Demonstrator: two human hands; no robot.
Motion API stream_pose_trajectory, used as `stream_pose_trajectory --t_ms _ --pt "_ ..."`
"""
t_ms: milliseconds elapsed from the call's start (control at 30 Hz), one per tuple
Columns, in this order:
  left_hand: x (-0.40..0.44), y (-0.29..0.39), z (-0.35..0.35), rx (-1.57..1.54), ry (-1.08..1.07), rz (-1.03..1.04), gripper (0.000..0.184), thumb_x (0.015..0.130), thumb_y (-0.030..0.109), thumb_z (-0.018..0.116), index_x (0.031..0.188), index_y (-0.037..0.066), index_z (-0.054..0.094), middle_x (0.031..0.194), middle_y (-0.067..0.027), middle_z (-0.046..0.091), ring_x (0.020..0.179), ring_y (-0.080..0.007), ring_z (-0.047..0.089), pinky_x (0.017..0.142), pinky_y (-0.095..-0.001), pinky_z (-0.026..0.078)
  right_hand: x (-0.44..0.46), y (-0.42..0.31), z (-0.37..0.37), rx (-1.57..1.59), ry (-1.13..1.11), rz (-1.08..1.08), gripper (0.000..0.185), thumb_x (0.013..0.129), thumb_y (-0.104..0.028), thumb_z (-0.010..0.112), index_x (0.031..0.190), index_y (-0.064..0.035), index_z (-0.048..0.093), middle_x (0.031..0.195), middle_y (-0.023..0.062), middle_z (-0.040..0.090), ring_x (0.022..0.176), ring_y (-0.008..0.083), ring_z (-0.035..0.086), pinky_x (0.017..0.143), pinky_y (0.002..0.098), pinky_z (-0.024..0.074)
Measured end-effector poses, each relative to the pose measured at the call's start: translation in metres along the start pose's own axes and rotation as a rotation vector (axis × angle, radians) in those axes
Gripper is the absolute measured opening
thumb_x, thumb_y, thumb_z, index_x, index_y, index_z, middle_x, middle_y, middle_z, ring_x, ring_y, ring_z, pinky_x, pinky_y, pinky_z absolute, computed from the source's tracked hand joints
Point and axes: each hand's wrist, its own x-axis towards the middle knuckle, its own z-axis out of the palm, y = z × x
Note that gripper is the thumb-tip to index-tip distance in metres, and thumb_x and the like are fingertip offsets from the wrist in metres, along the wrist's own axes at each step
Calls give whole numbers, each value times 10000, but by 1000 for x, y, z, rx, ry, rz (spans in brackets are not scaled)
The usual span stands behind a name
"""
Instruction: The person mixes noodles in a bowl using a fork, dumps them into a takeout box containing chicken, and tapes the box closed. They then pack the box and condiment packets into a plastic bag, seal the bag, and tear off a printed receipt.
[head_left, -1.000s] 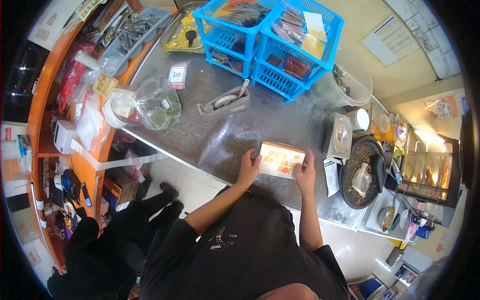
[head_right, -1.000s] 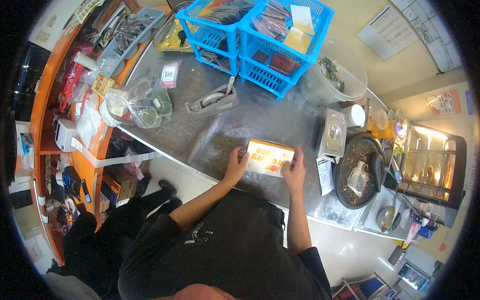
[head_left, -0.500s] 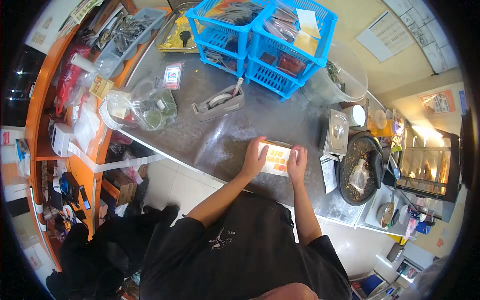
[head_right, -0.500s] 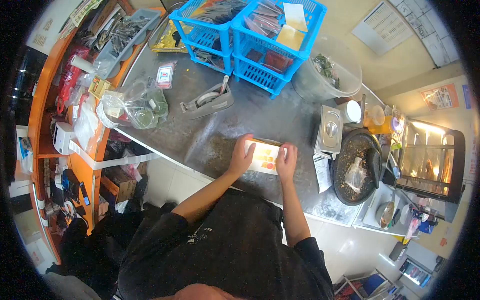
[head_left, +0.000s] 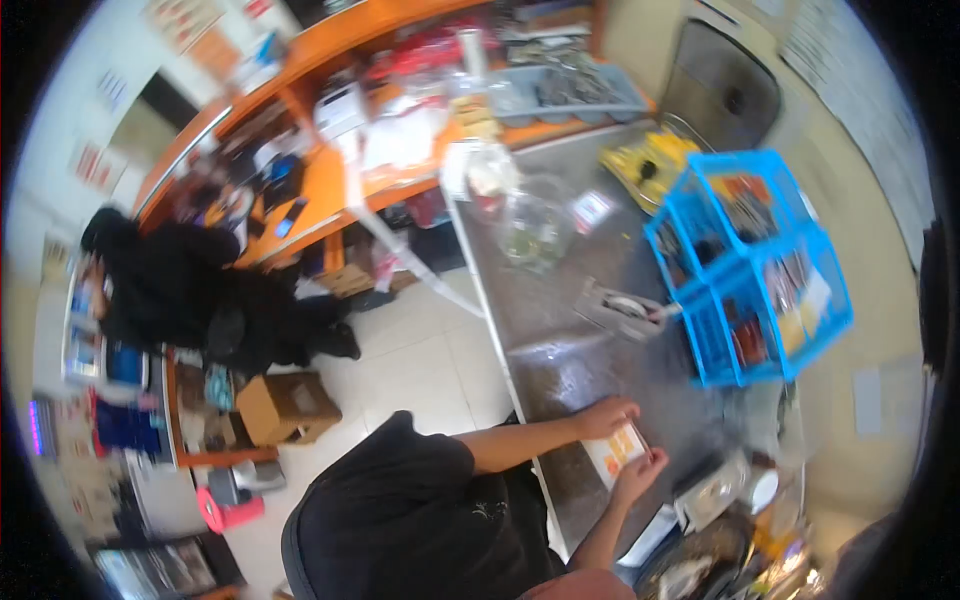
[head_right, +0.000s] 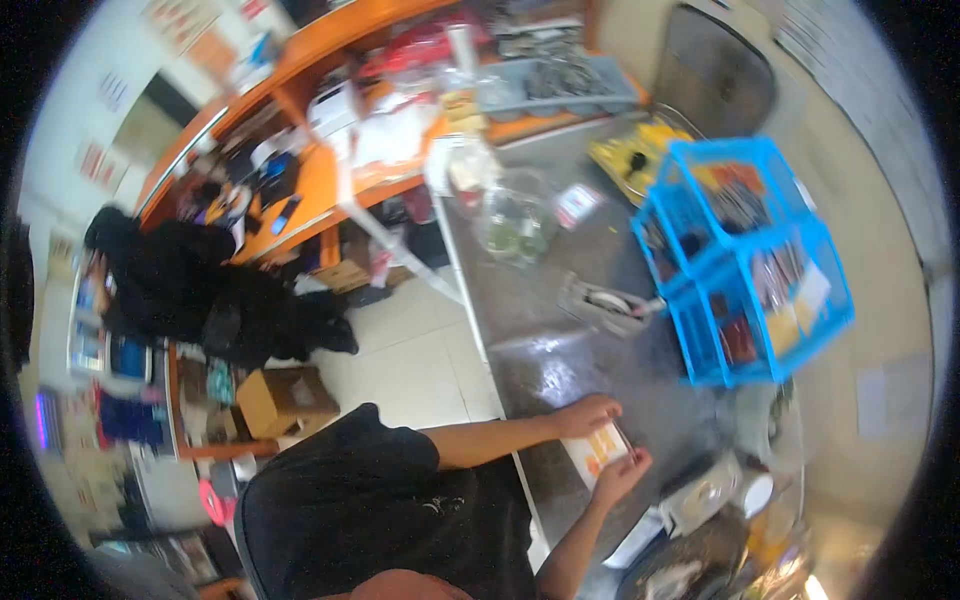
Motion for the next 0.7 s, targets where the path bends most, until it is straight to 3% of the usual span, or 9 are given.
stream_pose_trajectory --t_ms 100,167,233,367,500,533,567,600,700 --pt "1 -6 -5 -16 -193 -155 269 993 214 495 1212 72 557 1139 -135 595 1144 -355 526 1022 -430 380 -5 -19 0 101 -61 161 158 954 -116 428 1052 1 468 936 132 484 870 239 487 820 360 439" --pt "-11 2 -8 -170 -32 -240 339 1016 261 477 1294 75 531 1221 -152 574 1222 -338 497 1079 -417 341 -2 8 0 87 -62 112 185 953 -126 425 1062 9 490 942 137 497 866 251 500 818 375 448" --pt "-22 15 -39 -278 41 -271 410 1047 282 455 1404 82 476 1341 -164 524 1321 -294 447 1137 -384 303 0 9 -4 -244 11 -68 215 983 -121 403 1074 30 525 957 158 548 866 286 540 809 397 460" --pt "-90 1 -145 -912 181 -382 355 1050 219 483 1355 38 491 1260 -86 583 1183 -184 562 1019 -356 455 -2 -40 -7 -390 119 -165 297 1039 -159 375 1131 42 574 974 190 623 882 320 594 780 416 475" --pt "-169 -53 -336 -718 706 -259 248 1017 204 544 1208 48 573 1084 -45 621 999 -132 601 871 -305 500 -12 -155 76 -20 158 -117 295 1051 -173 386 1152 31 574 930 142 619 838 246 604 736 368 500" --pt "-183 -74 -392 -489 904 -152 243 1026 223 525 1174 40 583 1038 -38 612 957 -135 591 868 -299 491 -14 -162 107 54 51 -167 270 1050 -159 393 1160 14 569 956 132 615 862 232 598 750 353 497" --pt "-189 -64 -457 -225 1112 -483 230 1030 221 518 1150 36 584 1014 -33 603 937 -137 580 868 -292 480 -13 -167 141 128 -56 -219 249 1049 -146 399 1168 -3 564 982 123 611 886 217 593 765 338 493" --pt "-205 -97 -516 -149 1241 -323 222 1026 208 527 1155 35 578 1018 -34 603 945 -136 575 880 -289 474 -11 -177 174 197 -161 -277 229 1049 -132 405 1176 -19 559 1007 113 607 909 203 588 779 323 490" --pt "-217 -144 -683 -4 1466 -304 325 974 149 591 1265 23 520 1102 -74 600 1021 -172 576 934 -318 468 -16 -290 326 423 -486 -69 154 990 -75 517 1079 21 598 927 106 639 824 184 621 759 298 516"
